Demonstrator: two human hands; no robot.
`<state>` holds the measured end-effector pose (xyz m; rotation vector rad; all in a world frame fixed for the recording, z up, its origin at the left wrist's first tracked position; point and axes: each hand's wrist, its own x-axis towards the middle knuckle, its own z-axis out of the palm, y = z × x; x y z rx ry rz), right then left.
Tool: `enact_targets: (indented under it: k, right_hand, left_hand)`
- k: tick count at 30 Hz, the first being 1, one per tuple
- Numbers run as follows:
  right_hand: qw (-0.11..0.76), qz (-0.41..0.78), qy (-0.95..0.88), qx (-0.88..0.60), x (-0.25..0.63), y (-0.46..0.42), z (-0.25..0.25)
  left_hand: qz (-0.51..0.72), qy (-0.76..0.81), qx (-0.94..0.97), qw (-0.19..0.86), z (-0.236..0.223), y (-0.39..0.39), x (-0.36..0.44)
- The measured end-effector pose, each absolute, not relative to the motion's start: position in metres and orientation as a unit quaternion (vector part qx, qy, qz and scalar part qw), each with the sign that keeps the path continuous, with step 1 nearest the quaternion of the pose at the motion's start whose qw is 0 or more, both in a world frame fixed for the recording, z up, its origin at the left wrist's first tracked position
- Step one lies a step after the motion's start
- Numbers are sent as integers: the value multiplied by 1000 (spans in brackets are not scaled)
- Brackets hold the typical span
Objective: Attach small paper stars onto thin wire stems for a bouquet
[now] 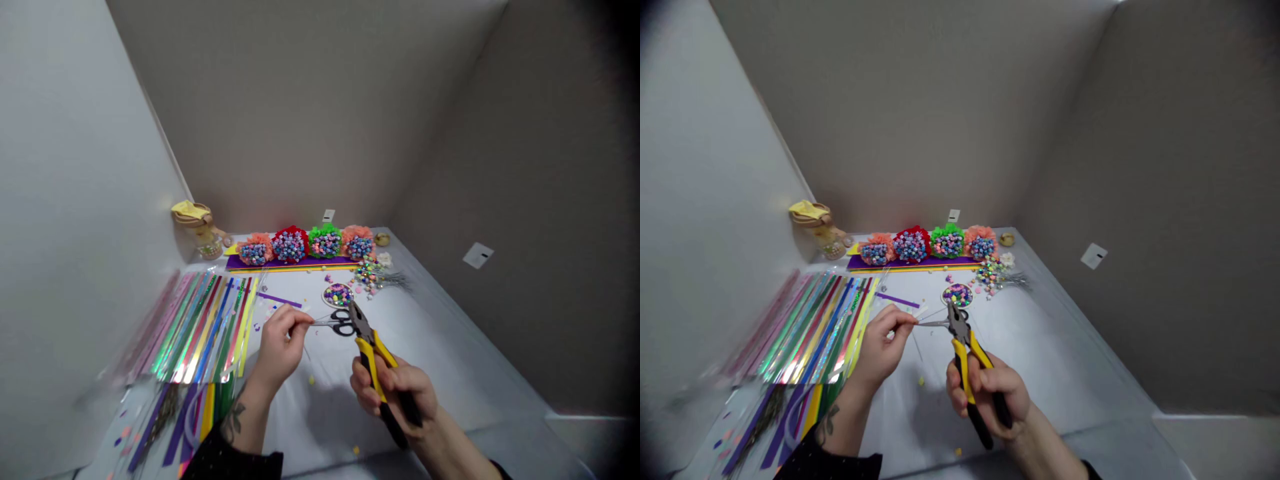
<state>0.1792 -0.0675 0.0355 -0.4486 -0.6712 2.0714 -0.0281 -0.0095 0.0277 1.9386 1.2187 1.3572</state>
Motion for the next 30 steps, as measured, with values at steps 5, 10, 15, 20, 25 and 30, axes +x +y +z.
enact_targets:
  k: [5,10,15,20,25,30]
  right_hand:
    - [451,760,-377,-278,181,-60,22]
    - [476,597,-450,-462,187,-50,2]
    - [440,370,-622,-531,194,-48,0]
    - [393,150,-713,-561,197,-45,-5]
    - [356,83,-748,-553,198,-42,-10]
    - [354,60,-755,-549,197,-40,-7]
  left_hand:
    - [503,462,707,185,25,-6,-30]
    - [503,484,704,130,24,-6,-32]
    - [493,496,705,117,22,-5,-30]
    - [482,480,729,79,22,-6,-27]
    - [486,469,734,69,21,-8,-27]
    - [494,459,735,70,20,-9,-27]
